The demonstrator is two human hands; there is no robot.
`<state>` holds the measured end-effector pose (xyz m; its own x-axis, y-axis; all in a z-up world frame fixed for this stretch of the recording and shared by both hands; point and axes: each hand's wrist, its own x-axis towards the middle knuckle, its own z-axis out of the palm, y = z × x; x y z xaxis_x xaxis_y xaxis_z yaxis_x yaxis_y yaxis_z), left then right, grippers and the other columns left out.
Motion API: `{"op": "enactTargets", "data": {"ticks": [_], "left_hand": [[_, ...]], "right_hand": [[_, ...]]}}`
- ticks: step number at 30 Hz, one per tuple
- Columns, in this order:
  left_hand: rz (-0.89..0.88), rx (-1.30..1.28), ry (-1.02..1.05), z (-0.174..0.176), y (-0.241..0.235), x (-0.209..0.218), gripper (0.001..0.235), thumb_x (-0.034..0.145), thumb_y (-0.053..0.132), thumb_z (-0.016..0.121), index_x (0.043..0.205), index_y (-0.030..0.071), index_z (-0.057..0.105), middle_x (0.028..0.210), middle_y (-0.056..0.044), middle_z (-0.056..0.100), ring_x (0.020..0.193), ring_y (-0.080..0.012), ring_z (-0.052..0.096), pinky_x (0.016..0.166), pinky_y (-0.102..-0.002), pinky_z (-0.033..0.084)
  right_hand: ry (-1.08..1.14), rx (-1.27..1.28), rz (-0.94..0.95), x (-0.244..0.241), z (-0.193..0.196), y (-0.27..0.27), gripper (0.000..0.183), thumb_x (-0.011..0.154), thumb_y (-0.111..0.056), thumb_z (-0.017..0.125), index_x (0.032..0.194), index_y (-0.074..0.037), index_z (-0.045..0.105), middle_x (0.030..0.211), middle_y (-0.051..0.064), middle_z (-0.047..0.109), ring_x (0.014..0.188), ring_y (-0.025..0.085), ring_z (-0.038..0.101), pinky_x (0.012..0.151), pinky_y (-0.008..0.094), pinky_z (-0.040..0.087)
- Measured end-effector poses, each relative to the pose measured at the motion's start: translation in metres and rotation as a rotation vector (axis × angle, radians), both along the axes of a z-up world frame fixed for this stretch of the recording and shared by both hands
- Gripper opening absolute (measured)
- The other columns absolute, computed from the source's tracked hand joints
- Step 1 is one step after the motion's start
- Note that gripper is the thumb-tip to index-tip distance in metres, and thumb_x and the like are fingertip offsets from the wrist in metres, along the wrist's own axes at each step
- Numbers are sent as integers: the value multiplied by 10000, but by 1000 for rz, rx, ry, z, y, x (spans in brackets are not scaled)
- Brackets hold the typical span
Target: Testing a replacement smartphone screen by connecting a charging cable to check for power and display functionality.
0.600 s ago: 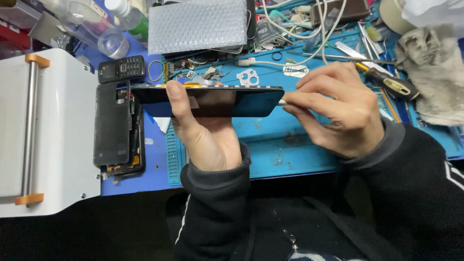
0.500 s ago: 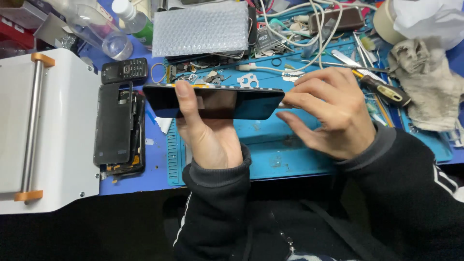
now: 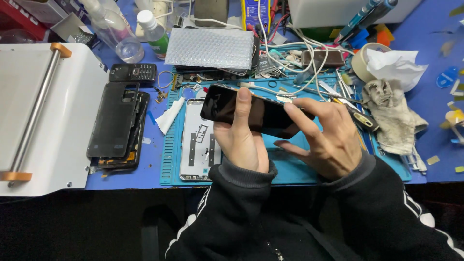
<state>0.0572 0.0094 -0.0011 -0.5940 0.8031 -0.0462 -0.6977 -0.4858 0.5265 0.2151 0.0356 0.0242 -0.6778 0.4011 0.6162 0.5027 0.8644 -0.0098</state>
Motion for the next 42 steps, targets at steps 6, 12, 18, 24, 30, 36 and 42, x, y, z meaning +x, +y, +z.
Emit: {"op": "enactTargets", "data": {"ticks": [6, 12, 18, 24, 30, 36, 42], "left_hand": [[-22, 30, -48, 4, 7, 9, 297, 943, 176, 788, 1155, 39, 631, 1088, -32, 675, 1001, -126, 633, 910, -304, 507], [-135, 62, -110, -2, 1, 8, 461, 1038, 378, 630, 1285, -9, 588, 1252, -97, 653, 1176, -201, 610, 1048, -382, 473], [-98, 194, -217, -9, -12, 7, 539, 1074, 367, 506, 1465, -2, 460, 1420, -96, 564, 1328, -244, 508, 1173, -424, 370], [-23, 20, -330, -6, -22, 10, 613, 991, 391, 536, 1468, 18, 440, 1455, -69, 535, 1348, -209, 491, 1157, -387, 363], [-71, 178, -233, -31, -32, 11, 699, 1020, 415, 586, 1511, -40, 385, 1474, -119, 498, 1357, -249, 475, 1167, -400, 366], [-108, 131, -269, -20, -32, 1, 810, 931, 439, 616, 1558, 41, 290, 1532, -101, 425, 1397, -270, 436, 1155, -445, 371], [-177, 197, -257, -31, -28, -1, 779, 963, 420, 589, 1565, 31, 284, 1537, -126, 419, 1408, -289, 426, 1180, -455, 351]], "right_hand": [[-46, 79, -110, 1, 0, -5, 865, 714, -189, 930, 1461, -33, 524, 1303, 124, 597, 1082, 318, 606, 937, 456, 473], [12, -94, -136, 3, 1, -3, 934, 615, -163, 927, 1453, -10, 544, 1308, 157, 611, 1095, 359, 594, 950, 461, 464], [24, -126, -102, 6, -9, -1, 931, 641, -160, 927, 1463, -4, 517, 1388, 158, 601, 1167, 356, 589, 997, 457, 453], [-23, -198, -102, 11, -11, -5, 918, 603, -181, 927, 1421, -19, 541, 1335, 150, 615, 1141, 352, 596, 975, 457, 452], [7, -261, -67, 14, -14, -7, 873, 667, -170, 922, 1431, -24, 528, 1334, 172, 589, 1160, 367, 615, 980, 446, 511], [62, -371, -40, 14, -17, -8, 896, 674, -180, 937, 1448, -26, 514, 1325, 190, 538, 1141, 325, 632, 899, 368, 587], [85, -406, -45, 13, -18, -8, 875, 698, -158, 926, 1452, -22, 505, 1329, 196, 531, 1124, 322, 635, 856, 360, 590]]}}
